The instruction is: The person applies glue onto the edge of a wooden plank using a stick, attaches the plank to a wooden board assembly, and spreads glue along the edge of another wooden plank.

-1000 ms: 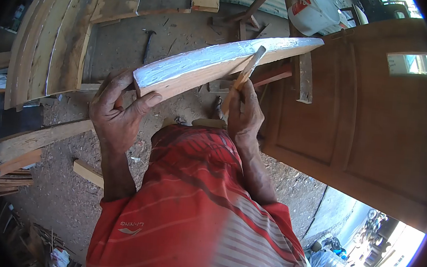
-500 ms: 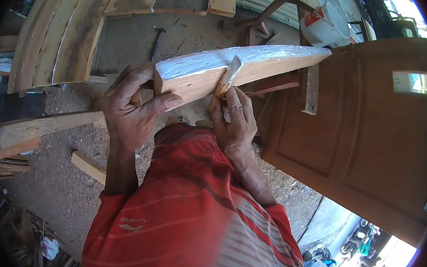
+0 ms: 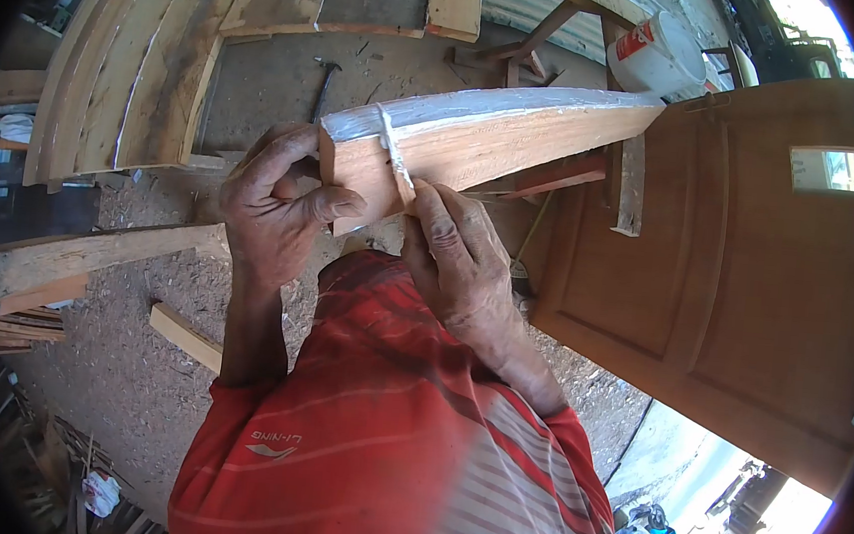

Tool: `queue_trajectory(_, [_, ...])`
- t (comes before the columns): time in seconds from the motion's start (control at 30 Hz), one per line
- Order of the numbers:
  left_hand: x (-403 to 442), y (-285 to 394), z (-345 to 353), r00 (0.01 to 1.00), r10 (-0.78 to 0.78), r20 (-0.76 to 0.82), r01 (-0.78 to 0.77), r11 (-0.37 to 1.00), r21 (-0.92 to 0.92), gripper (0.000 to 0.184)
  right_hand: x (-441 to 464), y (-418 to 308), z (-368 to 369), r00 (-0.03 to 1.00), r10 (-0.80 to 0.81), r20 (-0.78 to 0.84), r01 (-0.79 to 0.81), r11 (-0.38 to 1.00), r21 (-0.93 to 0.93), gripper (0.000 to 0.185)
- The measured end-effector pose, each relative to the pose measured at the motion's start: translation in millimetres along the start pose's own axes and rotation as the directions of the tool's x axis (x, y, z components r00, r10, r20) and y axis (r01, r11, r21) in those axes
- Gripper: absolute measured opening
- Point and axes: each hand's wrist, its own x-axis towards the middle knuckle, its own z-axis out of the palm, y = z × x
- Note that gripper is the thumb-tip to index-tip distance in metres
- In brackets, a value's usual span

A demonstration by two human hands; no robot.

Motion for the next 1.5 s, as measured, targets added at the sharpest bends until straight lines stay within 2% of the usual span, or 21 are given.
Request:
queue_trajectory(0.1, [0.5, -1.4, -3.1, 1.0, 0.007, 0.015, -0.008, 0.999, 0.04, 0.058, 2.9, -4.8, -15.4, 0.989, 0.12, 0.081, -0.136, 0.963, 0.232, 0.045])
queue_trajectory(0.17, [0.1, 2.5, -8.5, 0.998, 0.024, 0.055, -0.034, 0.984, 0.176, 0.055, -2.1, 3.9, -32.7, 0.958, 0.27, 0.094, -0.286, 0.906, 0.311, 0.044])
queue_trajectory(0.2, [-0.1, 4.6, -10.6, 0.997, 0.03, 0.074, -0.047, 0.969, 0.242, 0.054, -1.0, 6.5, -43.7, 0.929, 0.36, 0.085, -0.367, 0.867, 0.338, 0.043])
queue_trajectory(0.27, [-1.1, 7.4, -12.8, 0.996, 0.007, 0.093, -0.03, 0.968, 0.251, 0.052, 3.8, 9.1, -67.5, 0.834, 0.55, 0.044, -0.521, 0.759, 0.391, 0.042])
queue_trajectory(0.3, [-1.3, 7.1, -12.8, 0.995, -0.005, 0.104, -0.022, 0.967, 0.253, 0.052, 6.3, 24.0, -77.3, 0.916, 0.396, -0.061, -0.385, 0.912, 0.14, 0.042])
queue_trajectory(0.37, [-0.2, 2.4, -10.0, 0.994, 0.044, 0.098, -0.061, 0.981, 0.186, 0.051, 16.2, 29.2, -102.4, 0.938, 0.343, 0.05, -0.335, 0.934, -0.12, 0.042])
queue_trajectory(0.4, [-0.8, 0.4, -8.8, 0.994, 0.066, 0.091, -0.08, 0.985, 0.153, 0.051, 18.1, 30.3, -109.7, 0.944, 0.316, 0.094, -0.3, 0.941, -0.156, 0.043])
queue_trajectory(0.57, [-2.6, 3.7, -11.1, 0.991, 0.065, 0.119, -0.089, 0.974, 0.209, 0.05, 42.7, 27.2, -119.0, 0.936, 0.178, 0.305, -0.076, 0.945, -0.317, 0.045])
queue_trajectory(0.67, [-4.9, 5.6, -8.9, 0.992, 0.043, 0.118, -0.066, 0.979, 0.192, 0.049, 61.3, 28.2, -116.9, 0.912, 0.254, 0.321, -0.064, 0.863, -0.501, 0.032])
queue_trajectory(0.77, [-2.7, 4.8, -9.4, 0.99, 0.071, 0.123, -0.095, 0.974, 0.206, 0.049, 54.4, 34.0, -123.0, 0.934, 0.304, 0.189, -0.19, 0.868, -0.459, 0.031])
queue_trajectory(0.97, [-8.9, 2.4, -11.5, 0.994, 0.048, 0.101, -0.07, 0.972, 0.226, 0.05, 29.2, 14.7, -126.3, 0.905, 0.384, 0.184, -0.242, 0.819, -0.52, 0.033])
queue_trajectory(1.07, [-7.5, 0.7, -10.4, 0.994, 0.05, 0.095, -0.069, 0.977, 0.202, 0.05, 20.3, 0.5, -111.4, 0.889, 0.395, 0.229, -0.22, 0.81, -0.543, 0.037])
queue_trajectory(1.2, [-7.8, -1.0, -10.6, 0.996, 0.038, 0.081, -0.053, 0.978, 0.2, 0.05, 16.9, -20.1, -88.9, 0.95, 0.204, 0.236, -0.059, 0.861, -0.505, 0.043])
queue_trajectory(1.3, [-7.6, -11.1, -11.7, 0.987, 0.122, 0.1, -0.138, 0.976, 0.171, 0.052, 20.8, -26.2, -90.5, 0.954, 0.201, 0.224, -0.067, 0.867, -0.495, 0.044])
queue_trajectory(1.33, [-7.6, -12.1, -12.8, 0.986, 0.128, 0.106, -0.145, 0.973, 0.177, 0.052, 21.9, -23.4, -91.8, 0.952, 0.244, 0.183, -0.117, 0.847, -0.518, 0.045])
queue_trajectory(1.43, [-7.5, -10.7, -14.1, 0.986, 0.127, 0.106, -0.146, 0.97, 0.194, 0.051, 28.5, -25.5, -93.9, 0.92, 0.319, 0.228, -0.136, 0.805, -0.578, 0.047])
queue_trajectory(1.5, [-7.9, -8.4, -13.4, 0.992, 0.098, 0.085, -0.113, 0.974, 0.197, 0.049, 25.5, -33.9, -81.3, 0.94, 0.235, 0.247, -0.088, 0.867, -0.491, 0.048])
